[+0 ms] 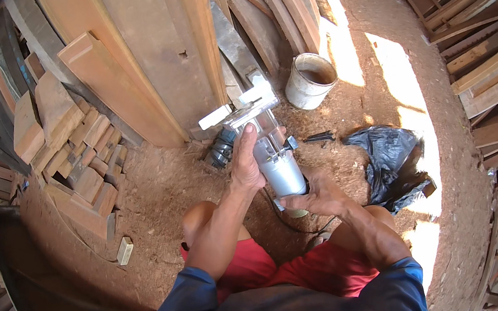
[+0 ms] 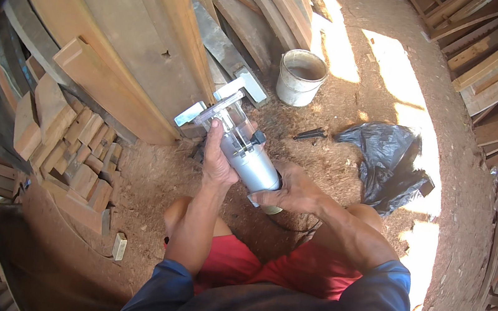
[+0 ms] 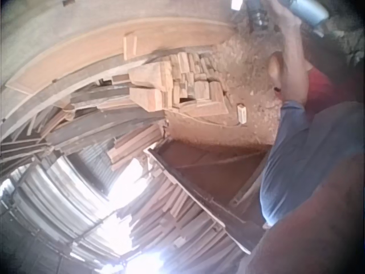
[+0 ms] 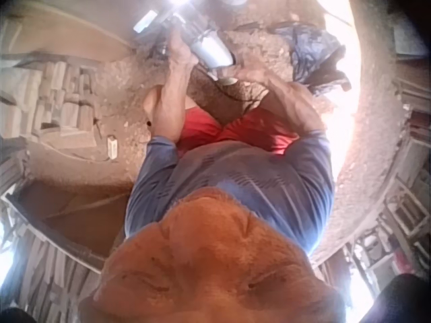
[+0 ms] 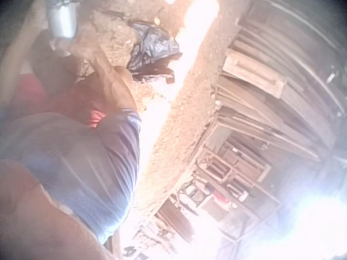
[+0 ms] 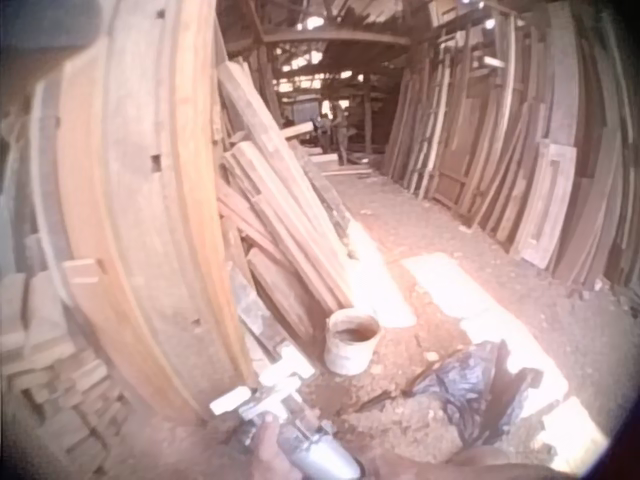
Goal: The person removes a plastic base from a handheld router, uses an Allen key to loosen and remove a part from the spindle, and then puts a small component back into the spindle by hand.
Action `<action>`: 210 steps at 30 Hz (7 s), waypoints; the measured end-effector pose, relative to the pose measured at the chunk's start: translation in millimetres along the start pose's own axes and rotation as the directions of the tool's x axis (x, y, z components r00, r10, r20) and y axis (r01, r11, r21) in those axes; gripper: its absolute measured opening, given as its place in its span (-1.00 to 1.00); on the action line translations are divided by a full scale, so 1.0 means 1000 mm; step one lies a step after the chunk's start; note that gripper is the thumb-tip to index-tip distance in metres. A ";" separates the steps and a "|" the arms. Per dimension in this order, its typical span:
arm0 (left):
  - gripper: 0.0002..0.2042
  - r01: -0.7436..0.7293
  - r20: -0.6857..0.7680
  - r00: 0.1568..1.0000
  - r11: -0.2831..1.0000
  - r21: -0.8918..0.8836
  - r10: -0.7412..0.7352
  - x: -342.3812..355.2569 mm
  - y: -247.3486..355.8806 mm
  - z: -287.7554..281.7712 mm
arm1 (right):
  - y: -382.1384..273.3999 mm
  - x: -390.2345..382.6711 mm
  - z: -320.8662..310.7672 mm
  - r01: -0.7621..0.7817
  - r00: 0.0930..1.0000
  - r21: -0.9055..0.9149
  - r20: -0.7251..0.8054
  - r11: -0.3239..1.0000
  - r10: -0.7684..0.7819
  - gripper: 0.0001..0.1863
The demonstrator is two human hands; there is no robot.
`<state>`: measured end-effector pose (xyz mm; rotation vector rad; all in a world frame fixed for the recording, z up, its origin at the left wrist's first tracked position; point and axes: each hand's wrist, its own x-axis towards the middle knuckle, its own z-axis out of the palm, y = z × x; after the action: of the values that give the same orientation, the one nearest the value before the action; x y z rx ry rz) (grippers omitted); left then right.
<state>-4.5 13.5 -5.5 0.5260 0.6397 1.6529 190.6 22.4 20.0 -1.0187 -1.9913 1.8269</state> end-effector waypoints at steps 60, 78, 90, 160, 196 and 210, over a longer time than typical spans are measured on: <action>-0.14 0.533 0.110 0.827 0.708 -0.463 -0.551 -0.036 -0.205 -0.154 | 0.021 -0.124 -0.101 -0.108 0.856 0.278 -0.462 0.954 0.232 -0.45; -0.35 0.827 -0.829 0.556 -0.062 0.559 -0.057 -0.060 -0.090 -0.127 | 0.005 -0.086 -0.082 0.003 0.931 0.190 -0.360 0.982 0.067 -0.45; -0.09 -0.107 0.180 0.983 0.666 0.738 -0.042 -0.048 -0.017 0.058 | 0.000 -0.035 -0.008 0.247 0.905 -0.235 -0.292 0.940 -0.311 -0.50; 0.03 0.101 -0.212 0.535 -0.187 0.977 -0.818 -0.035 -0.276 -0.082 | 0.283 0.145 -0.170 -0.253 0.959 -0.809 -0.283 0.531 0.025 -0.64; -0.27 -0.291 -0.121 0.640 -0.385 0.876 -0.758 -0.027 -0.298 -0.048 | 0.317 0.143 -0.187 -0.369 0.929 -0.898 -0.356 0.239 0.096 -0.72; -0.10 -0.212 -0.215 0.667 -0.458 0.863 -0.714 -0.019 -0.286 -0.058 | 0.310 -0.044 -0.164 -0.090 0.656 0.392 -0.668 0.916 0.351 -0.74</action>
<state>170.6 22.8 -239.7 1.8211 1.5054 -0.3912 421.6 110.6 -232.2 -1.6085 -1.0692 1.4175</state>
